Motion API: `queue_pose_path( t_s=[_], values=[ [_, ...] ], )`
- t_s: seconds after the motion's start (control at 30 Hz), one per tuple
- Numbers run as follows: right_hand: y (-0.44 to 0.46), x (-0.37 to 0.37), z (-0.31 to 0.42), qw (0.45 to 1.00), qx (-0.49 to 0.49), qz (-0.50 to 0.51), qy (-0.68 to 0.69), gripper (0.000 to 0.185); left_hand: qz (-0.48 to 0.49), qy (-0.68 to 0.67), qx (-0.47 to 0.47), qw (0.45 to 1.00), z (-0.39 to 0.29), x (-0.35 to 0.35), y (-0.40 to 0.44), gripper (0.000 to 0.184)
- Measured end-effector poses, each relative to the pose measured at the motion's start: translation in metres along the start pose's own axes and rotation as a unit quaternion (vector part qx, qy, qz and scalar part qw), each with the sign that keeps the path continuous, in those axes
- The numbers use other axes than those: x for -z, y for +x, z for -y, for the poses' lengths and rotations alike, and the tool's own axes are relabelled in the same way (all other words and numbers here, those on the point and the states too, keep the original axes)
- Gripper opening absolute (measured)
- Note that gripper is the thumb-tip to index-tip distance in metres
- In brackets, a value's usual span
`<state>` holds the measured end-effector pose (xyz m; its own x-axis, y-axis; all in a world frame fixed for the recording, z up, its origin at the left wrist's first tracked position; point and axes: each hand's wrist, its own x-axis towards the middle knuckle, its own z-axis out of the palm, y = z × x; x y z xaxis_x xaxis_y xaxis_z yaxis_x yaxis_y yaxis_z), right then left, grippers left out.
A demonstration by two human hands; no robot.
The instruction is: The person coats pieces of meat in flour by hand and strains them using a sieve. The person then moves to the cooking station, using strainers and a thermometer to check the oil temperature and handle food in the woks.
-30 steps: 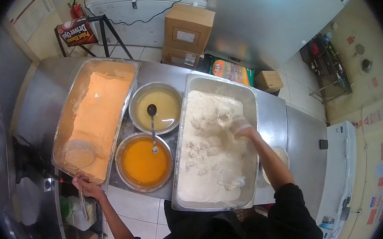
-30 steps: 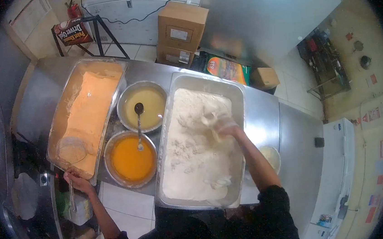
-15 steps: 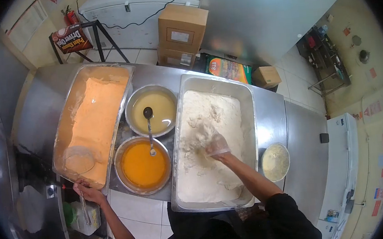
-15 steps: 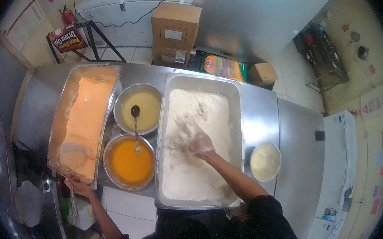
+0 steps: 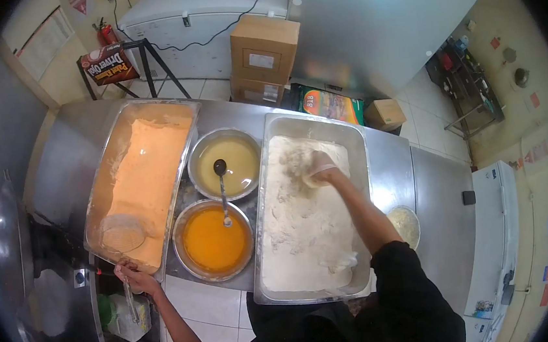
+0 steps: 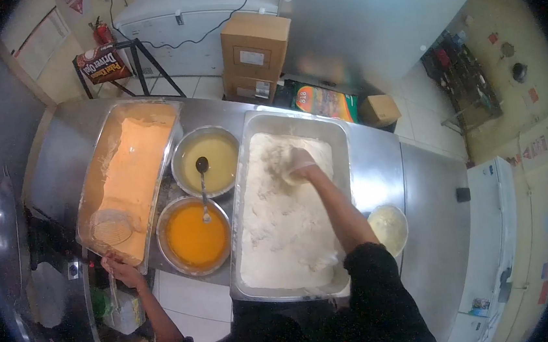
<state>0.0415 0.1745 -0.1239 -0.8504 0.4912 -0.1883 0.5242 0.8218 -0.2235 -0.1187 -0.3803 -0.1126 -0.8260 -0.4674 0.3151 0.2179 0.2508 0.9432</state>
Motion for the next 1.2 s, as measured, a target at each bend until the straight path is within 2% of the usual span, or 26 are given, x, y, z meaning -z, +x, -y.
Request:
queue_pose_path(
  t_s=[0.07,0.1,0.17,0.2,0.27,0.33,0.4,0.47,0.53,0.57,0.6,0.7,0.73,0.77,0.83,0.9,0.97,1.0,1.07,1.1,1.17,1.2],
  values=[
    [0.001,0.017,-0.023,0.996,0.018,0.084,0.037,0.034,-0.001,0.004,-0.020,1.000,-0.006,-0.003,-0.002,0.028],
    [-0.003,0.024,-0.024,0.995,0.021,0.089,0.032,0.034,0.004,0.012,-0.041,0.999,-0.010,-0.001,-0.004,0.029],
    [-0.016,0.035,-0.021,0.992,0.053,0.075,0.083,0.053,0.004,0.029,-0.015,0.999,-0.014,0.001,-0.004,0.033],
    [-0.014,0.004,-0.031,0.992,0.052,0.076,0.083,0.053,0.008,0.041,0.007,0.999,-0.014,0.001,-0.005,0.038],
    [-0.011,-0.091,-0.057,0.986,0.130,0.067,-0.081,0.052,0.017,0.056,-0.010,0.998,-0.011,0.003,-0.004,0.039],
    [-0.046,-0.113,-0.006,0.996,0.023,-0.023,-0.084,0.053,0.023,0.072,-0.029,0.997,-0.011,0.000,-0.001,0.039],
    [-0.076,-0.077,0.033,0.981,0.028,0.192,0.002,0.058,0.023,0.059,-0.018,0.998,-0.012,0.002,-0.002,0.038],
    [-0.106,-0.037,0.054,0.939,0.115,0.320,-0.059,0.074,0.014,0.042,-0.029,0.999,-0.011,-0.001,-0.001,0.035],
    [-0.154,-0.091,0.026,0.971,0.194,0.138,-0.026,0.084,0.007,0.022,-0.040,0.999,-0.009,-0.001,-0.002,0.031],
    [-0.164,-0.083,0.035,0.971,0.194,0.137,-0.027,0.084,0.004,0.020,-0.039,0.999,-0.008,-0.001,-0.001,0.031],
    [-0.178,-0.065,0.052,0.965,0.202,0.139,-0.093,0.086,0.002,0.017,-0.038,0.999,-0.006,-0.001,-0.001,0.031],
    [-0.163,-0.043,0.063,0.961,0.179,0.125,-0.168,0.086,0.012,0.033,-0.016,0.999,0.010,0.005,0.001,0.035],
    [-0.144,-0.035,0.063,0.966,0.158,0.106,-0.178,0.084,0.013,0.032,-0.019,0.999,0.011,0.004,0.001,0.035],
    [-0.123,-0.044,0.041,0.978,0.162,0.084,-0.098,0.082,0.014,0.016,-0.019,1.000,0.013,0.003,0.001,0.036],
    [-0.085,-0.045,0.015,0.990,0.138,0.009,-0.005,0.071,0.014,0.001,-0.022,1.000,0.006,0.004,-0.001,0.037],
    [-0.052,-0.042,0.001,0.993,0.109,-0.047,0.009,0.062,0.022,0.022,-0.015,0.999,-0.009,0.001,-0.003,0.038],
    [-0.018,-0.069,-0.030,0.990,0.009,0.123,-0.072,0.038,0.020,0.009,-0.005,1.000,-0.004,0.001,-0.002,0.033],
    [-0.012,-0.077,-0.033,0.990,0.010,0.121,-0.072,0.038,0.019,-0.004,0.008,1.000,-0.002,0.001,-0.001,0.029],
    [-0.004,-0.089,-0.040,0.995,0.077,-0.044,-0.052,0.026,0.019,0.014,-0.014,1.000,-0.002,0.001,-0.001,0.029],
    [-0.002,-0.096,-0.037,0.995,0.077,-0.044,-0.052,0.026,0.022,0.034,-0.036,0.999,-0.003,0.001,-0.001,0.029],
    [0.008,-0.109,-0.012,0.999,0.009,-0.030,-0.016,0.029,0.013,0.019,-0.019,1.000,0.016,0.003,0.001,0.029],
    [-0.002,-0.089,0.016,0.952,0.010,-0.064,0.299,0.037,0.007,0.008,0.000,1.000,0.023,0.004,0.002,0.029]
  ],
)
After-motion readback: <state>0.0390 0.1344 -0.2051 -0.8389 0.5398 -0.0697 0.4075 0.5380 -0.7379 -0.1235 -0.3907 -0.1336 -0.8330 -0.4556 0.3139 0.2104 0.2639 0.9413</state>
